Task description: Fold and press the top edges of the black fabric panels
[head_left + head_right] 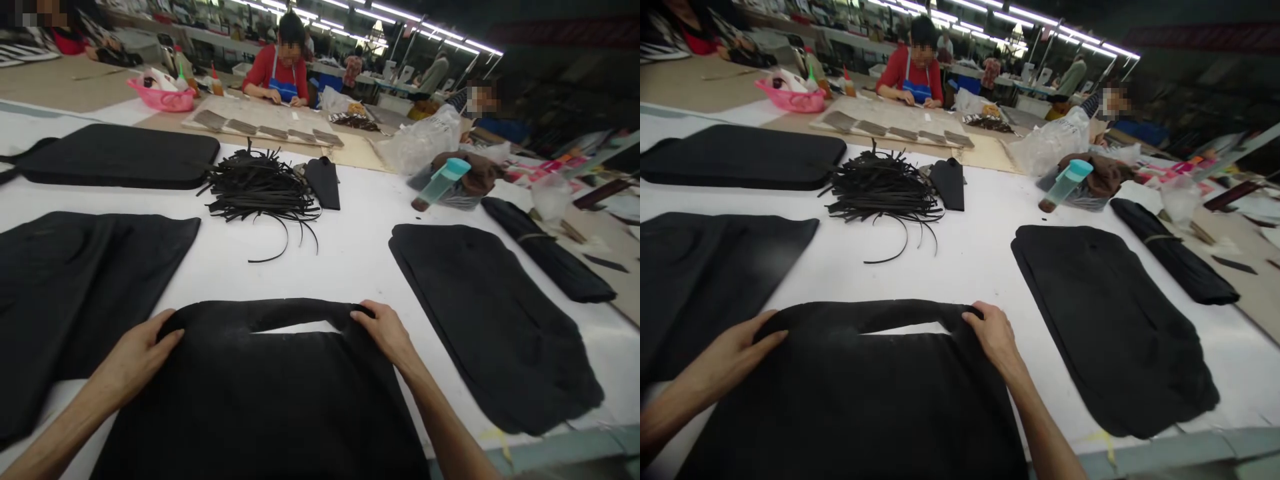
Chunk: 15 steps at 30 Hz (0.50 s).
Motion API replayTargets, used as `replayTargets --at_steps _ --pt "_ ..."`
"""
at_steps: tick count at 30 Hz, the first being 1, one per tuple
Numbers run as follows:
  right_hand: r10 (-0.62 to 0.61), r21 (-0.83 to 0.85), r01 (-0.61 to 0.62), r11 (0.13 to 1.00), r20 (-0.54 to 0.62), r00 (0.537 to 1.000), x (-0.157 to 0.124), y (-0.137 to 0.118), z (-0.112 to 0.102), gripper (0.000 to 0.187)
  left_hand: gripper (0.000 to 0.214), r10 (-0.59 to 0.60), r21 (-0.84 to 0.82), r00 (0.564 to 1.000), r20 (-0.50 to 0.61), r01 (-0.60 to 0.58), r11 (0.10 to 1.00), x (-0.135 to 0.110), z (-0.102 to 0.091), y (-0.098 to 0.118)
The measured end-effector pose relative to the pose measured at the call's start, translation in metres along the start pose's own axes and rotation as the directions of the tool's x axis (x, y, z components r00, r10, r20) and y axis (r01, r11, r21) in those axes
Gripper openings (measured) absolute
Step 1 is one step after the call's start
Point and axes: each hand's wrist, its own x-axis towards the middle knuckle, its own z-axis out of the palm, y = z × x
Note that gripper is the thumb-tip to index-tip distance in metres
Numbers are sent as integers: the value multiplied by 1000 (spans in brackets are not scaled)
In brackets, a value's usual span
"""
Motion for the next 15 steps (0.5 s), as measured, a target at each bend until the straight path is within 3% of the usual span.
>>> replayTargets --at_steps 3,7,12,15 --pt "-24 28 25 999 -43 999 5 2 0 16 42 -40 -245 990 133 72 967 -3 -3 8" --pt "-53 158 64 985 -77 996 8 12 -2 19 45 -167 -542 945 282 300 785 -8 -3 22" --pt "-45 345 79 935 -107 993 3 20 6 24 48 -304 -720 911 279 408 561 -9 6 32" --pt "-43 433 79 898 -93 995 -2 17 8 31 45 -414 -783 862 293 465 413 -12 9 42"
